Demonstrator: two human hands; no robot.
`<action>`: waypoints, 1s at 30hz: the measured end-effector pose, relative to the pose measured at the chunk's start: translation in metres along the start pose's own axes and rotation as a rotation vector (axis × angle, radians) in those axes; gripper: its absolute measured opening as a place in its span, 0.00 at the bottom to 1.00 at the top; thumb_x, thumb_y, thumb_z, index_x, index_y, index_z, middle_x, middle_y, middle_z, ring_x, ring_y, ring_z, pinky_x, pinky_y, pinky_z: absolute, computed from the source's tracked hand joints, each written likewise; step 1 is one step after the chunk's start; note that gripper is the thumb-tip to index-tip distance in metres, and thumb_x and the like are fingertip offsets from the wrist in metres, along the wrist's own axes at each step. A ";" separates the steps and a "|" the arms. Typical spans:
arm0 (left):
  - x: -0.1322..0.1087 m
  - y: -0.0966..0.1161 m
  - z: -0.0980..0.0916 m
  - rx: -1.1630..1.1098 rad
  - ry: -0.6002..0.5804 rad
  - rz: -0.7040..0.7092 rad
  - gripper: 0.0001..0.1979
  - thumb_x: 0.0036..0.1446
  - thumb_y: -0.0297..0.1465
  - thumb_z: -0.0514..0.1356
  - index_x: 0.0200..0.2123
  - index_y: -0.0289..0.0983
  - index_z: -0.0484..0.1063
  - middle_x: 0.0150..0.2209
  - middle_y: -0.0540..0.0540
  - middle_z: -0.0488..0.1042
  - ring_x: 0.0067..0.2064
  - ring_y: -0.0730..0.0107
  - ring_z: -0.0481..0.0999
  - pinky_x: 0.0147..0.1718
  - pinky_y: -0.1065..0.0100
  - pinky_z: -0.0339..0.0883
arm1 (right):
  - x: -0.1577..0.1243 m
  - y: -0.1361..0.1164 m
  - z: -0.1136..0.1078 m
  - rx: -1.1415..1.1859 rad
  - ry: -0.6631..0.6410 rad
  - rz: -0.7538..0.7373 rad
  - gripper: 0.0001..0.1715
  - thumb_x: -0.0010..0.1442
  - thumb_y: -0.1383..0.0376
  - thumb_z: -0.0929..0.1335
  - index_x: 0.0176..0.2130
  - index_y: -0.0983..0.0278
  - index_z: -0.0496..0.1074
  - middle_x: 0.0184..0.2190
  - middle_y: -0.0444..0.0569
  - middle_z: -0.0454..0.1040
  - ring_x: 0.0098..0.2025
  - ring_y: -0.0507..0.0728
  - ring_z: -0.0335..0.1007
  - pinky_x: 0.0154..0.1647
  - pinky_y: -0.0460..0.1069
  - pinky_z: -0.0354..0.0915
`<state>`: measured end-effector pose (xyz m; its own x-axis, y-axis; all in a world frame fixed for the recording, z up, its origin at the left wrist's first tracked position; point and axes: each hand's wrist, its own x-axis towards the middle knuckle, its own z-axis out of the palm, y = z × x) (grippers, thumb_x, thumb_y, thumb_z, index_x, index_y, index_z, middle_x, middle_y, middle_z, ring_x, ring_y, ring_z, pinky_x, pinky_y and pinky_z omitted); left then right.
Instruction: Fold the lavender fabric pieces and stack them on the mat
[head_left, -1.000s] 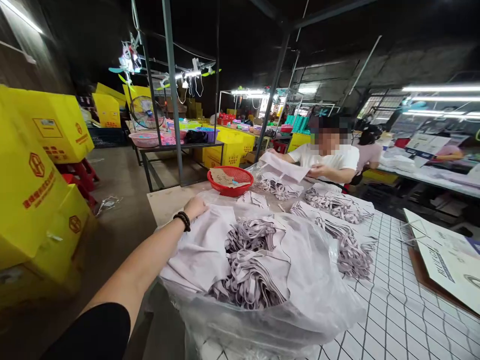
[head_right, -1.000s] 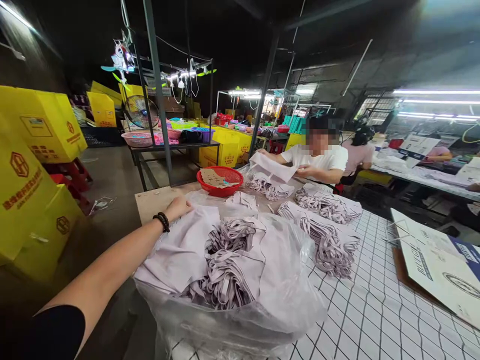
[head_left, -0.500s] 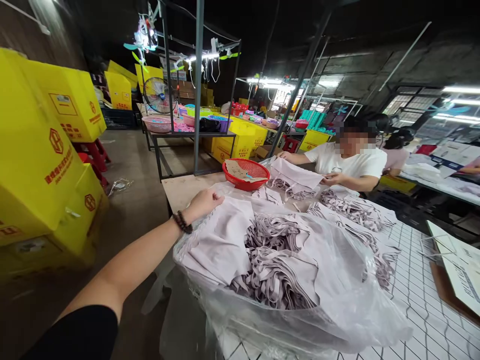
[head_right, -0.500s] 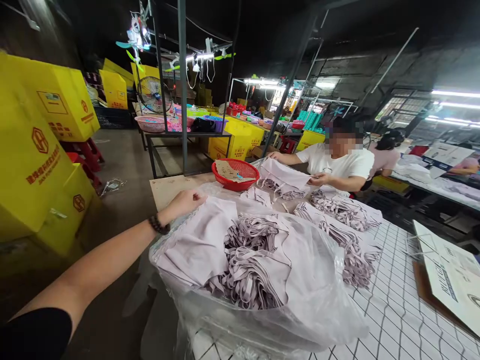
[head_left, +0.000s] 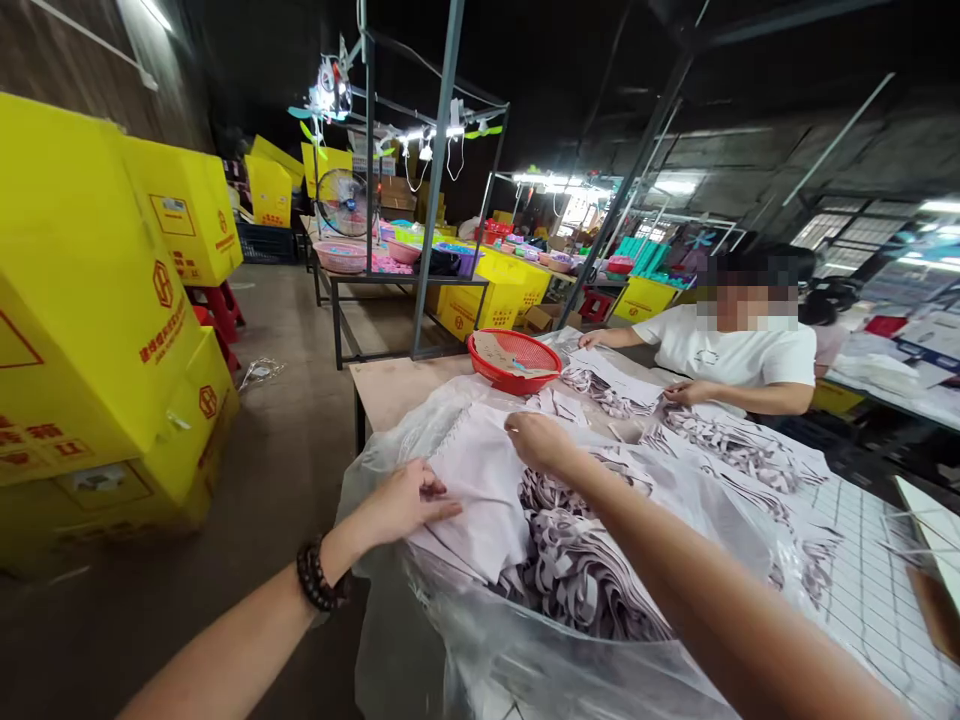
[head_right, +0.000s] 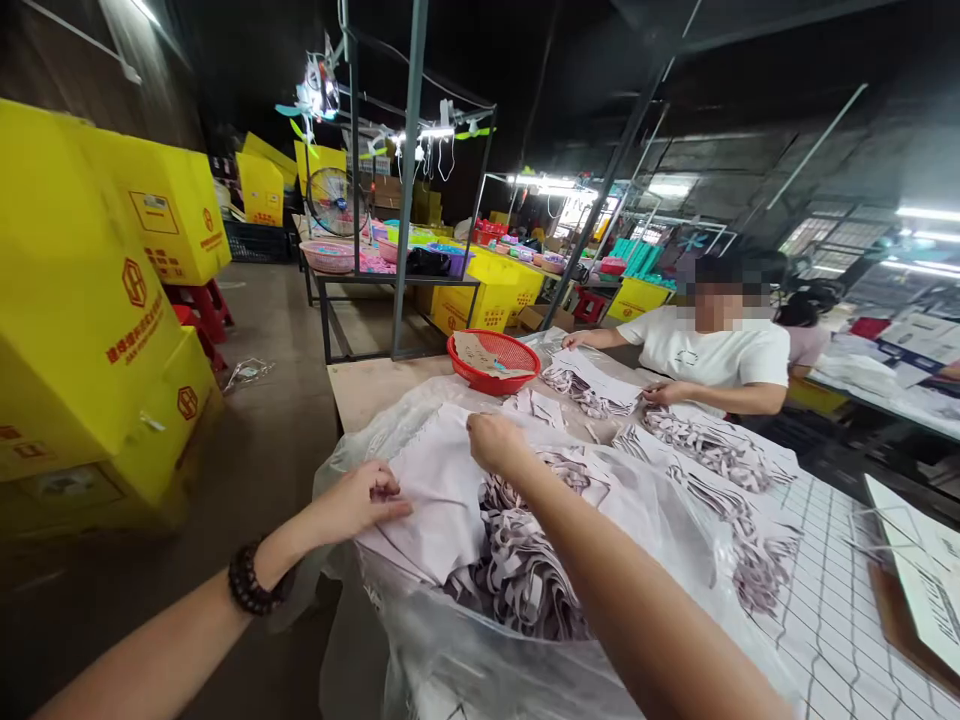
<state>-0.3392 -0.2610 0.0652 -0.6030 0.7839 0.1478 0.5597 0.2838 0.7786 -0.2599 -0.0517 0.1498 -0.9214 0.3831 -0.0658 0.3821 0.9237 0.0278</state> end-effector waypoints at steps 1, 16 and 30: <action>-0.003 -0.001 0.003 0.000 -0.006 0.008 0.19 0.46 0.50 0.61 0.24 0.39 0.74 0.31 0.49 0.74 0.33 0.70 0.70 0.33 0.71 0.62 | 0.022 -0.004 0.008 0.003 -0.025 0.010 0.17 0.60 0.69 0.59 0.44 0.65 0.72 0.46 0.57 0.76 0.48 0.60 0.71 0.45 0.50 0.63; -0.046 0.000 0.012 0.254 0.236 -0.175 0.25 0.56 0.51 0.52 0.20 0.40 0.72 0.28 0.48 0.72 0.35 0.65 0.67 0.35 0.65 0.57 | 0.119 0.000 0.052 0.189 0.024 0.183 0.12 0.54 0.65 0.67 0.39 0.65 0.74 0.43 0.55 0.77 0.44 0.59 0.72 0.39 0.48 0.64; -0.054 -0.001 0.018 0.321 0.270 -0.220 0.13 0.53 0.38 0.56 0.21 0.39 0.67 0.31 0.48 0.69 0.36 0.65 0.66 0.37 0.64 0.59 | 0.114 0.016 0.052 0.355 0.091 0.220 0.11 0.54 0.66 0.66 0.37 0.63 0.76 0.39 0.49 0.78 0.41 0.55 0.72 0.37 0.45 0.62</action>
<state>-0.2969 -0.2941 0.0452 -0.8293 0.5266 0.1870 0.5240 0.6163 0.5879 -0.3551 0.0071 0.0910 -0.8117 0.5840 -0.0076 0.5561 0.7690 -0.3153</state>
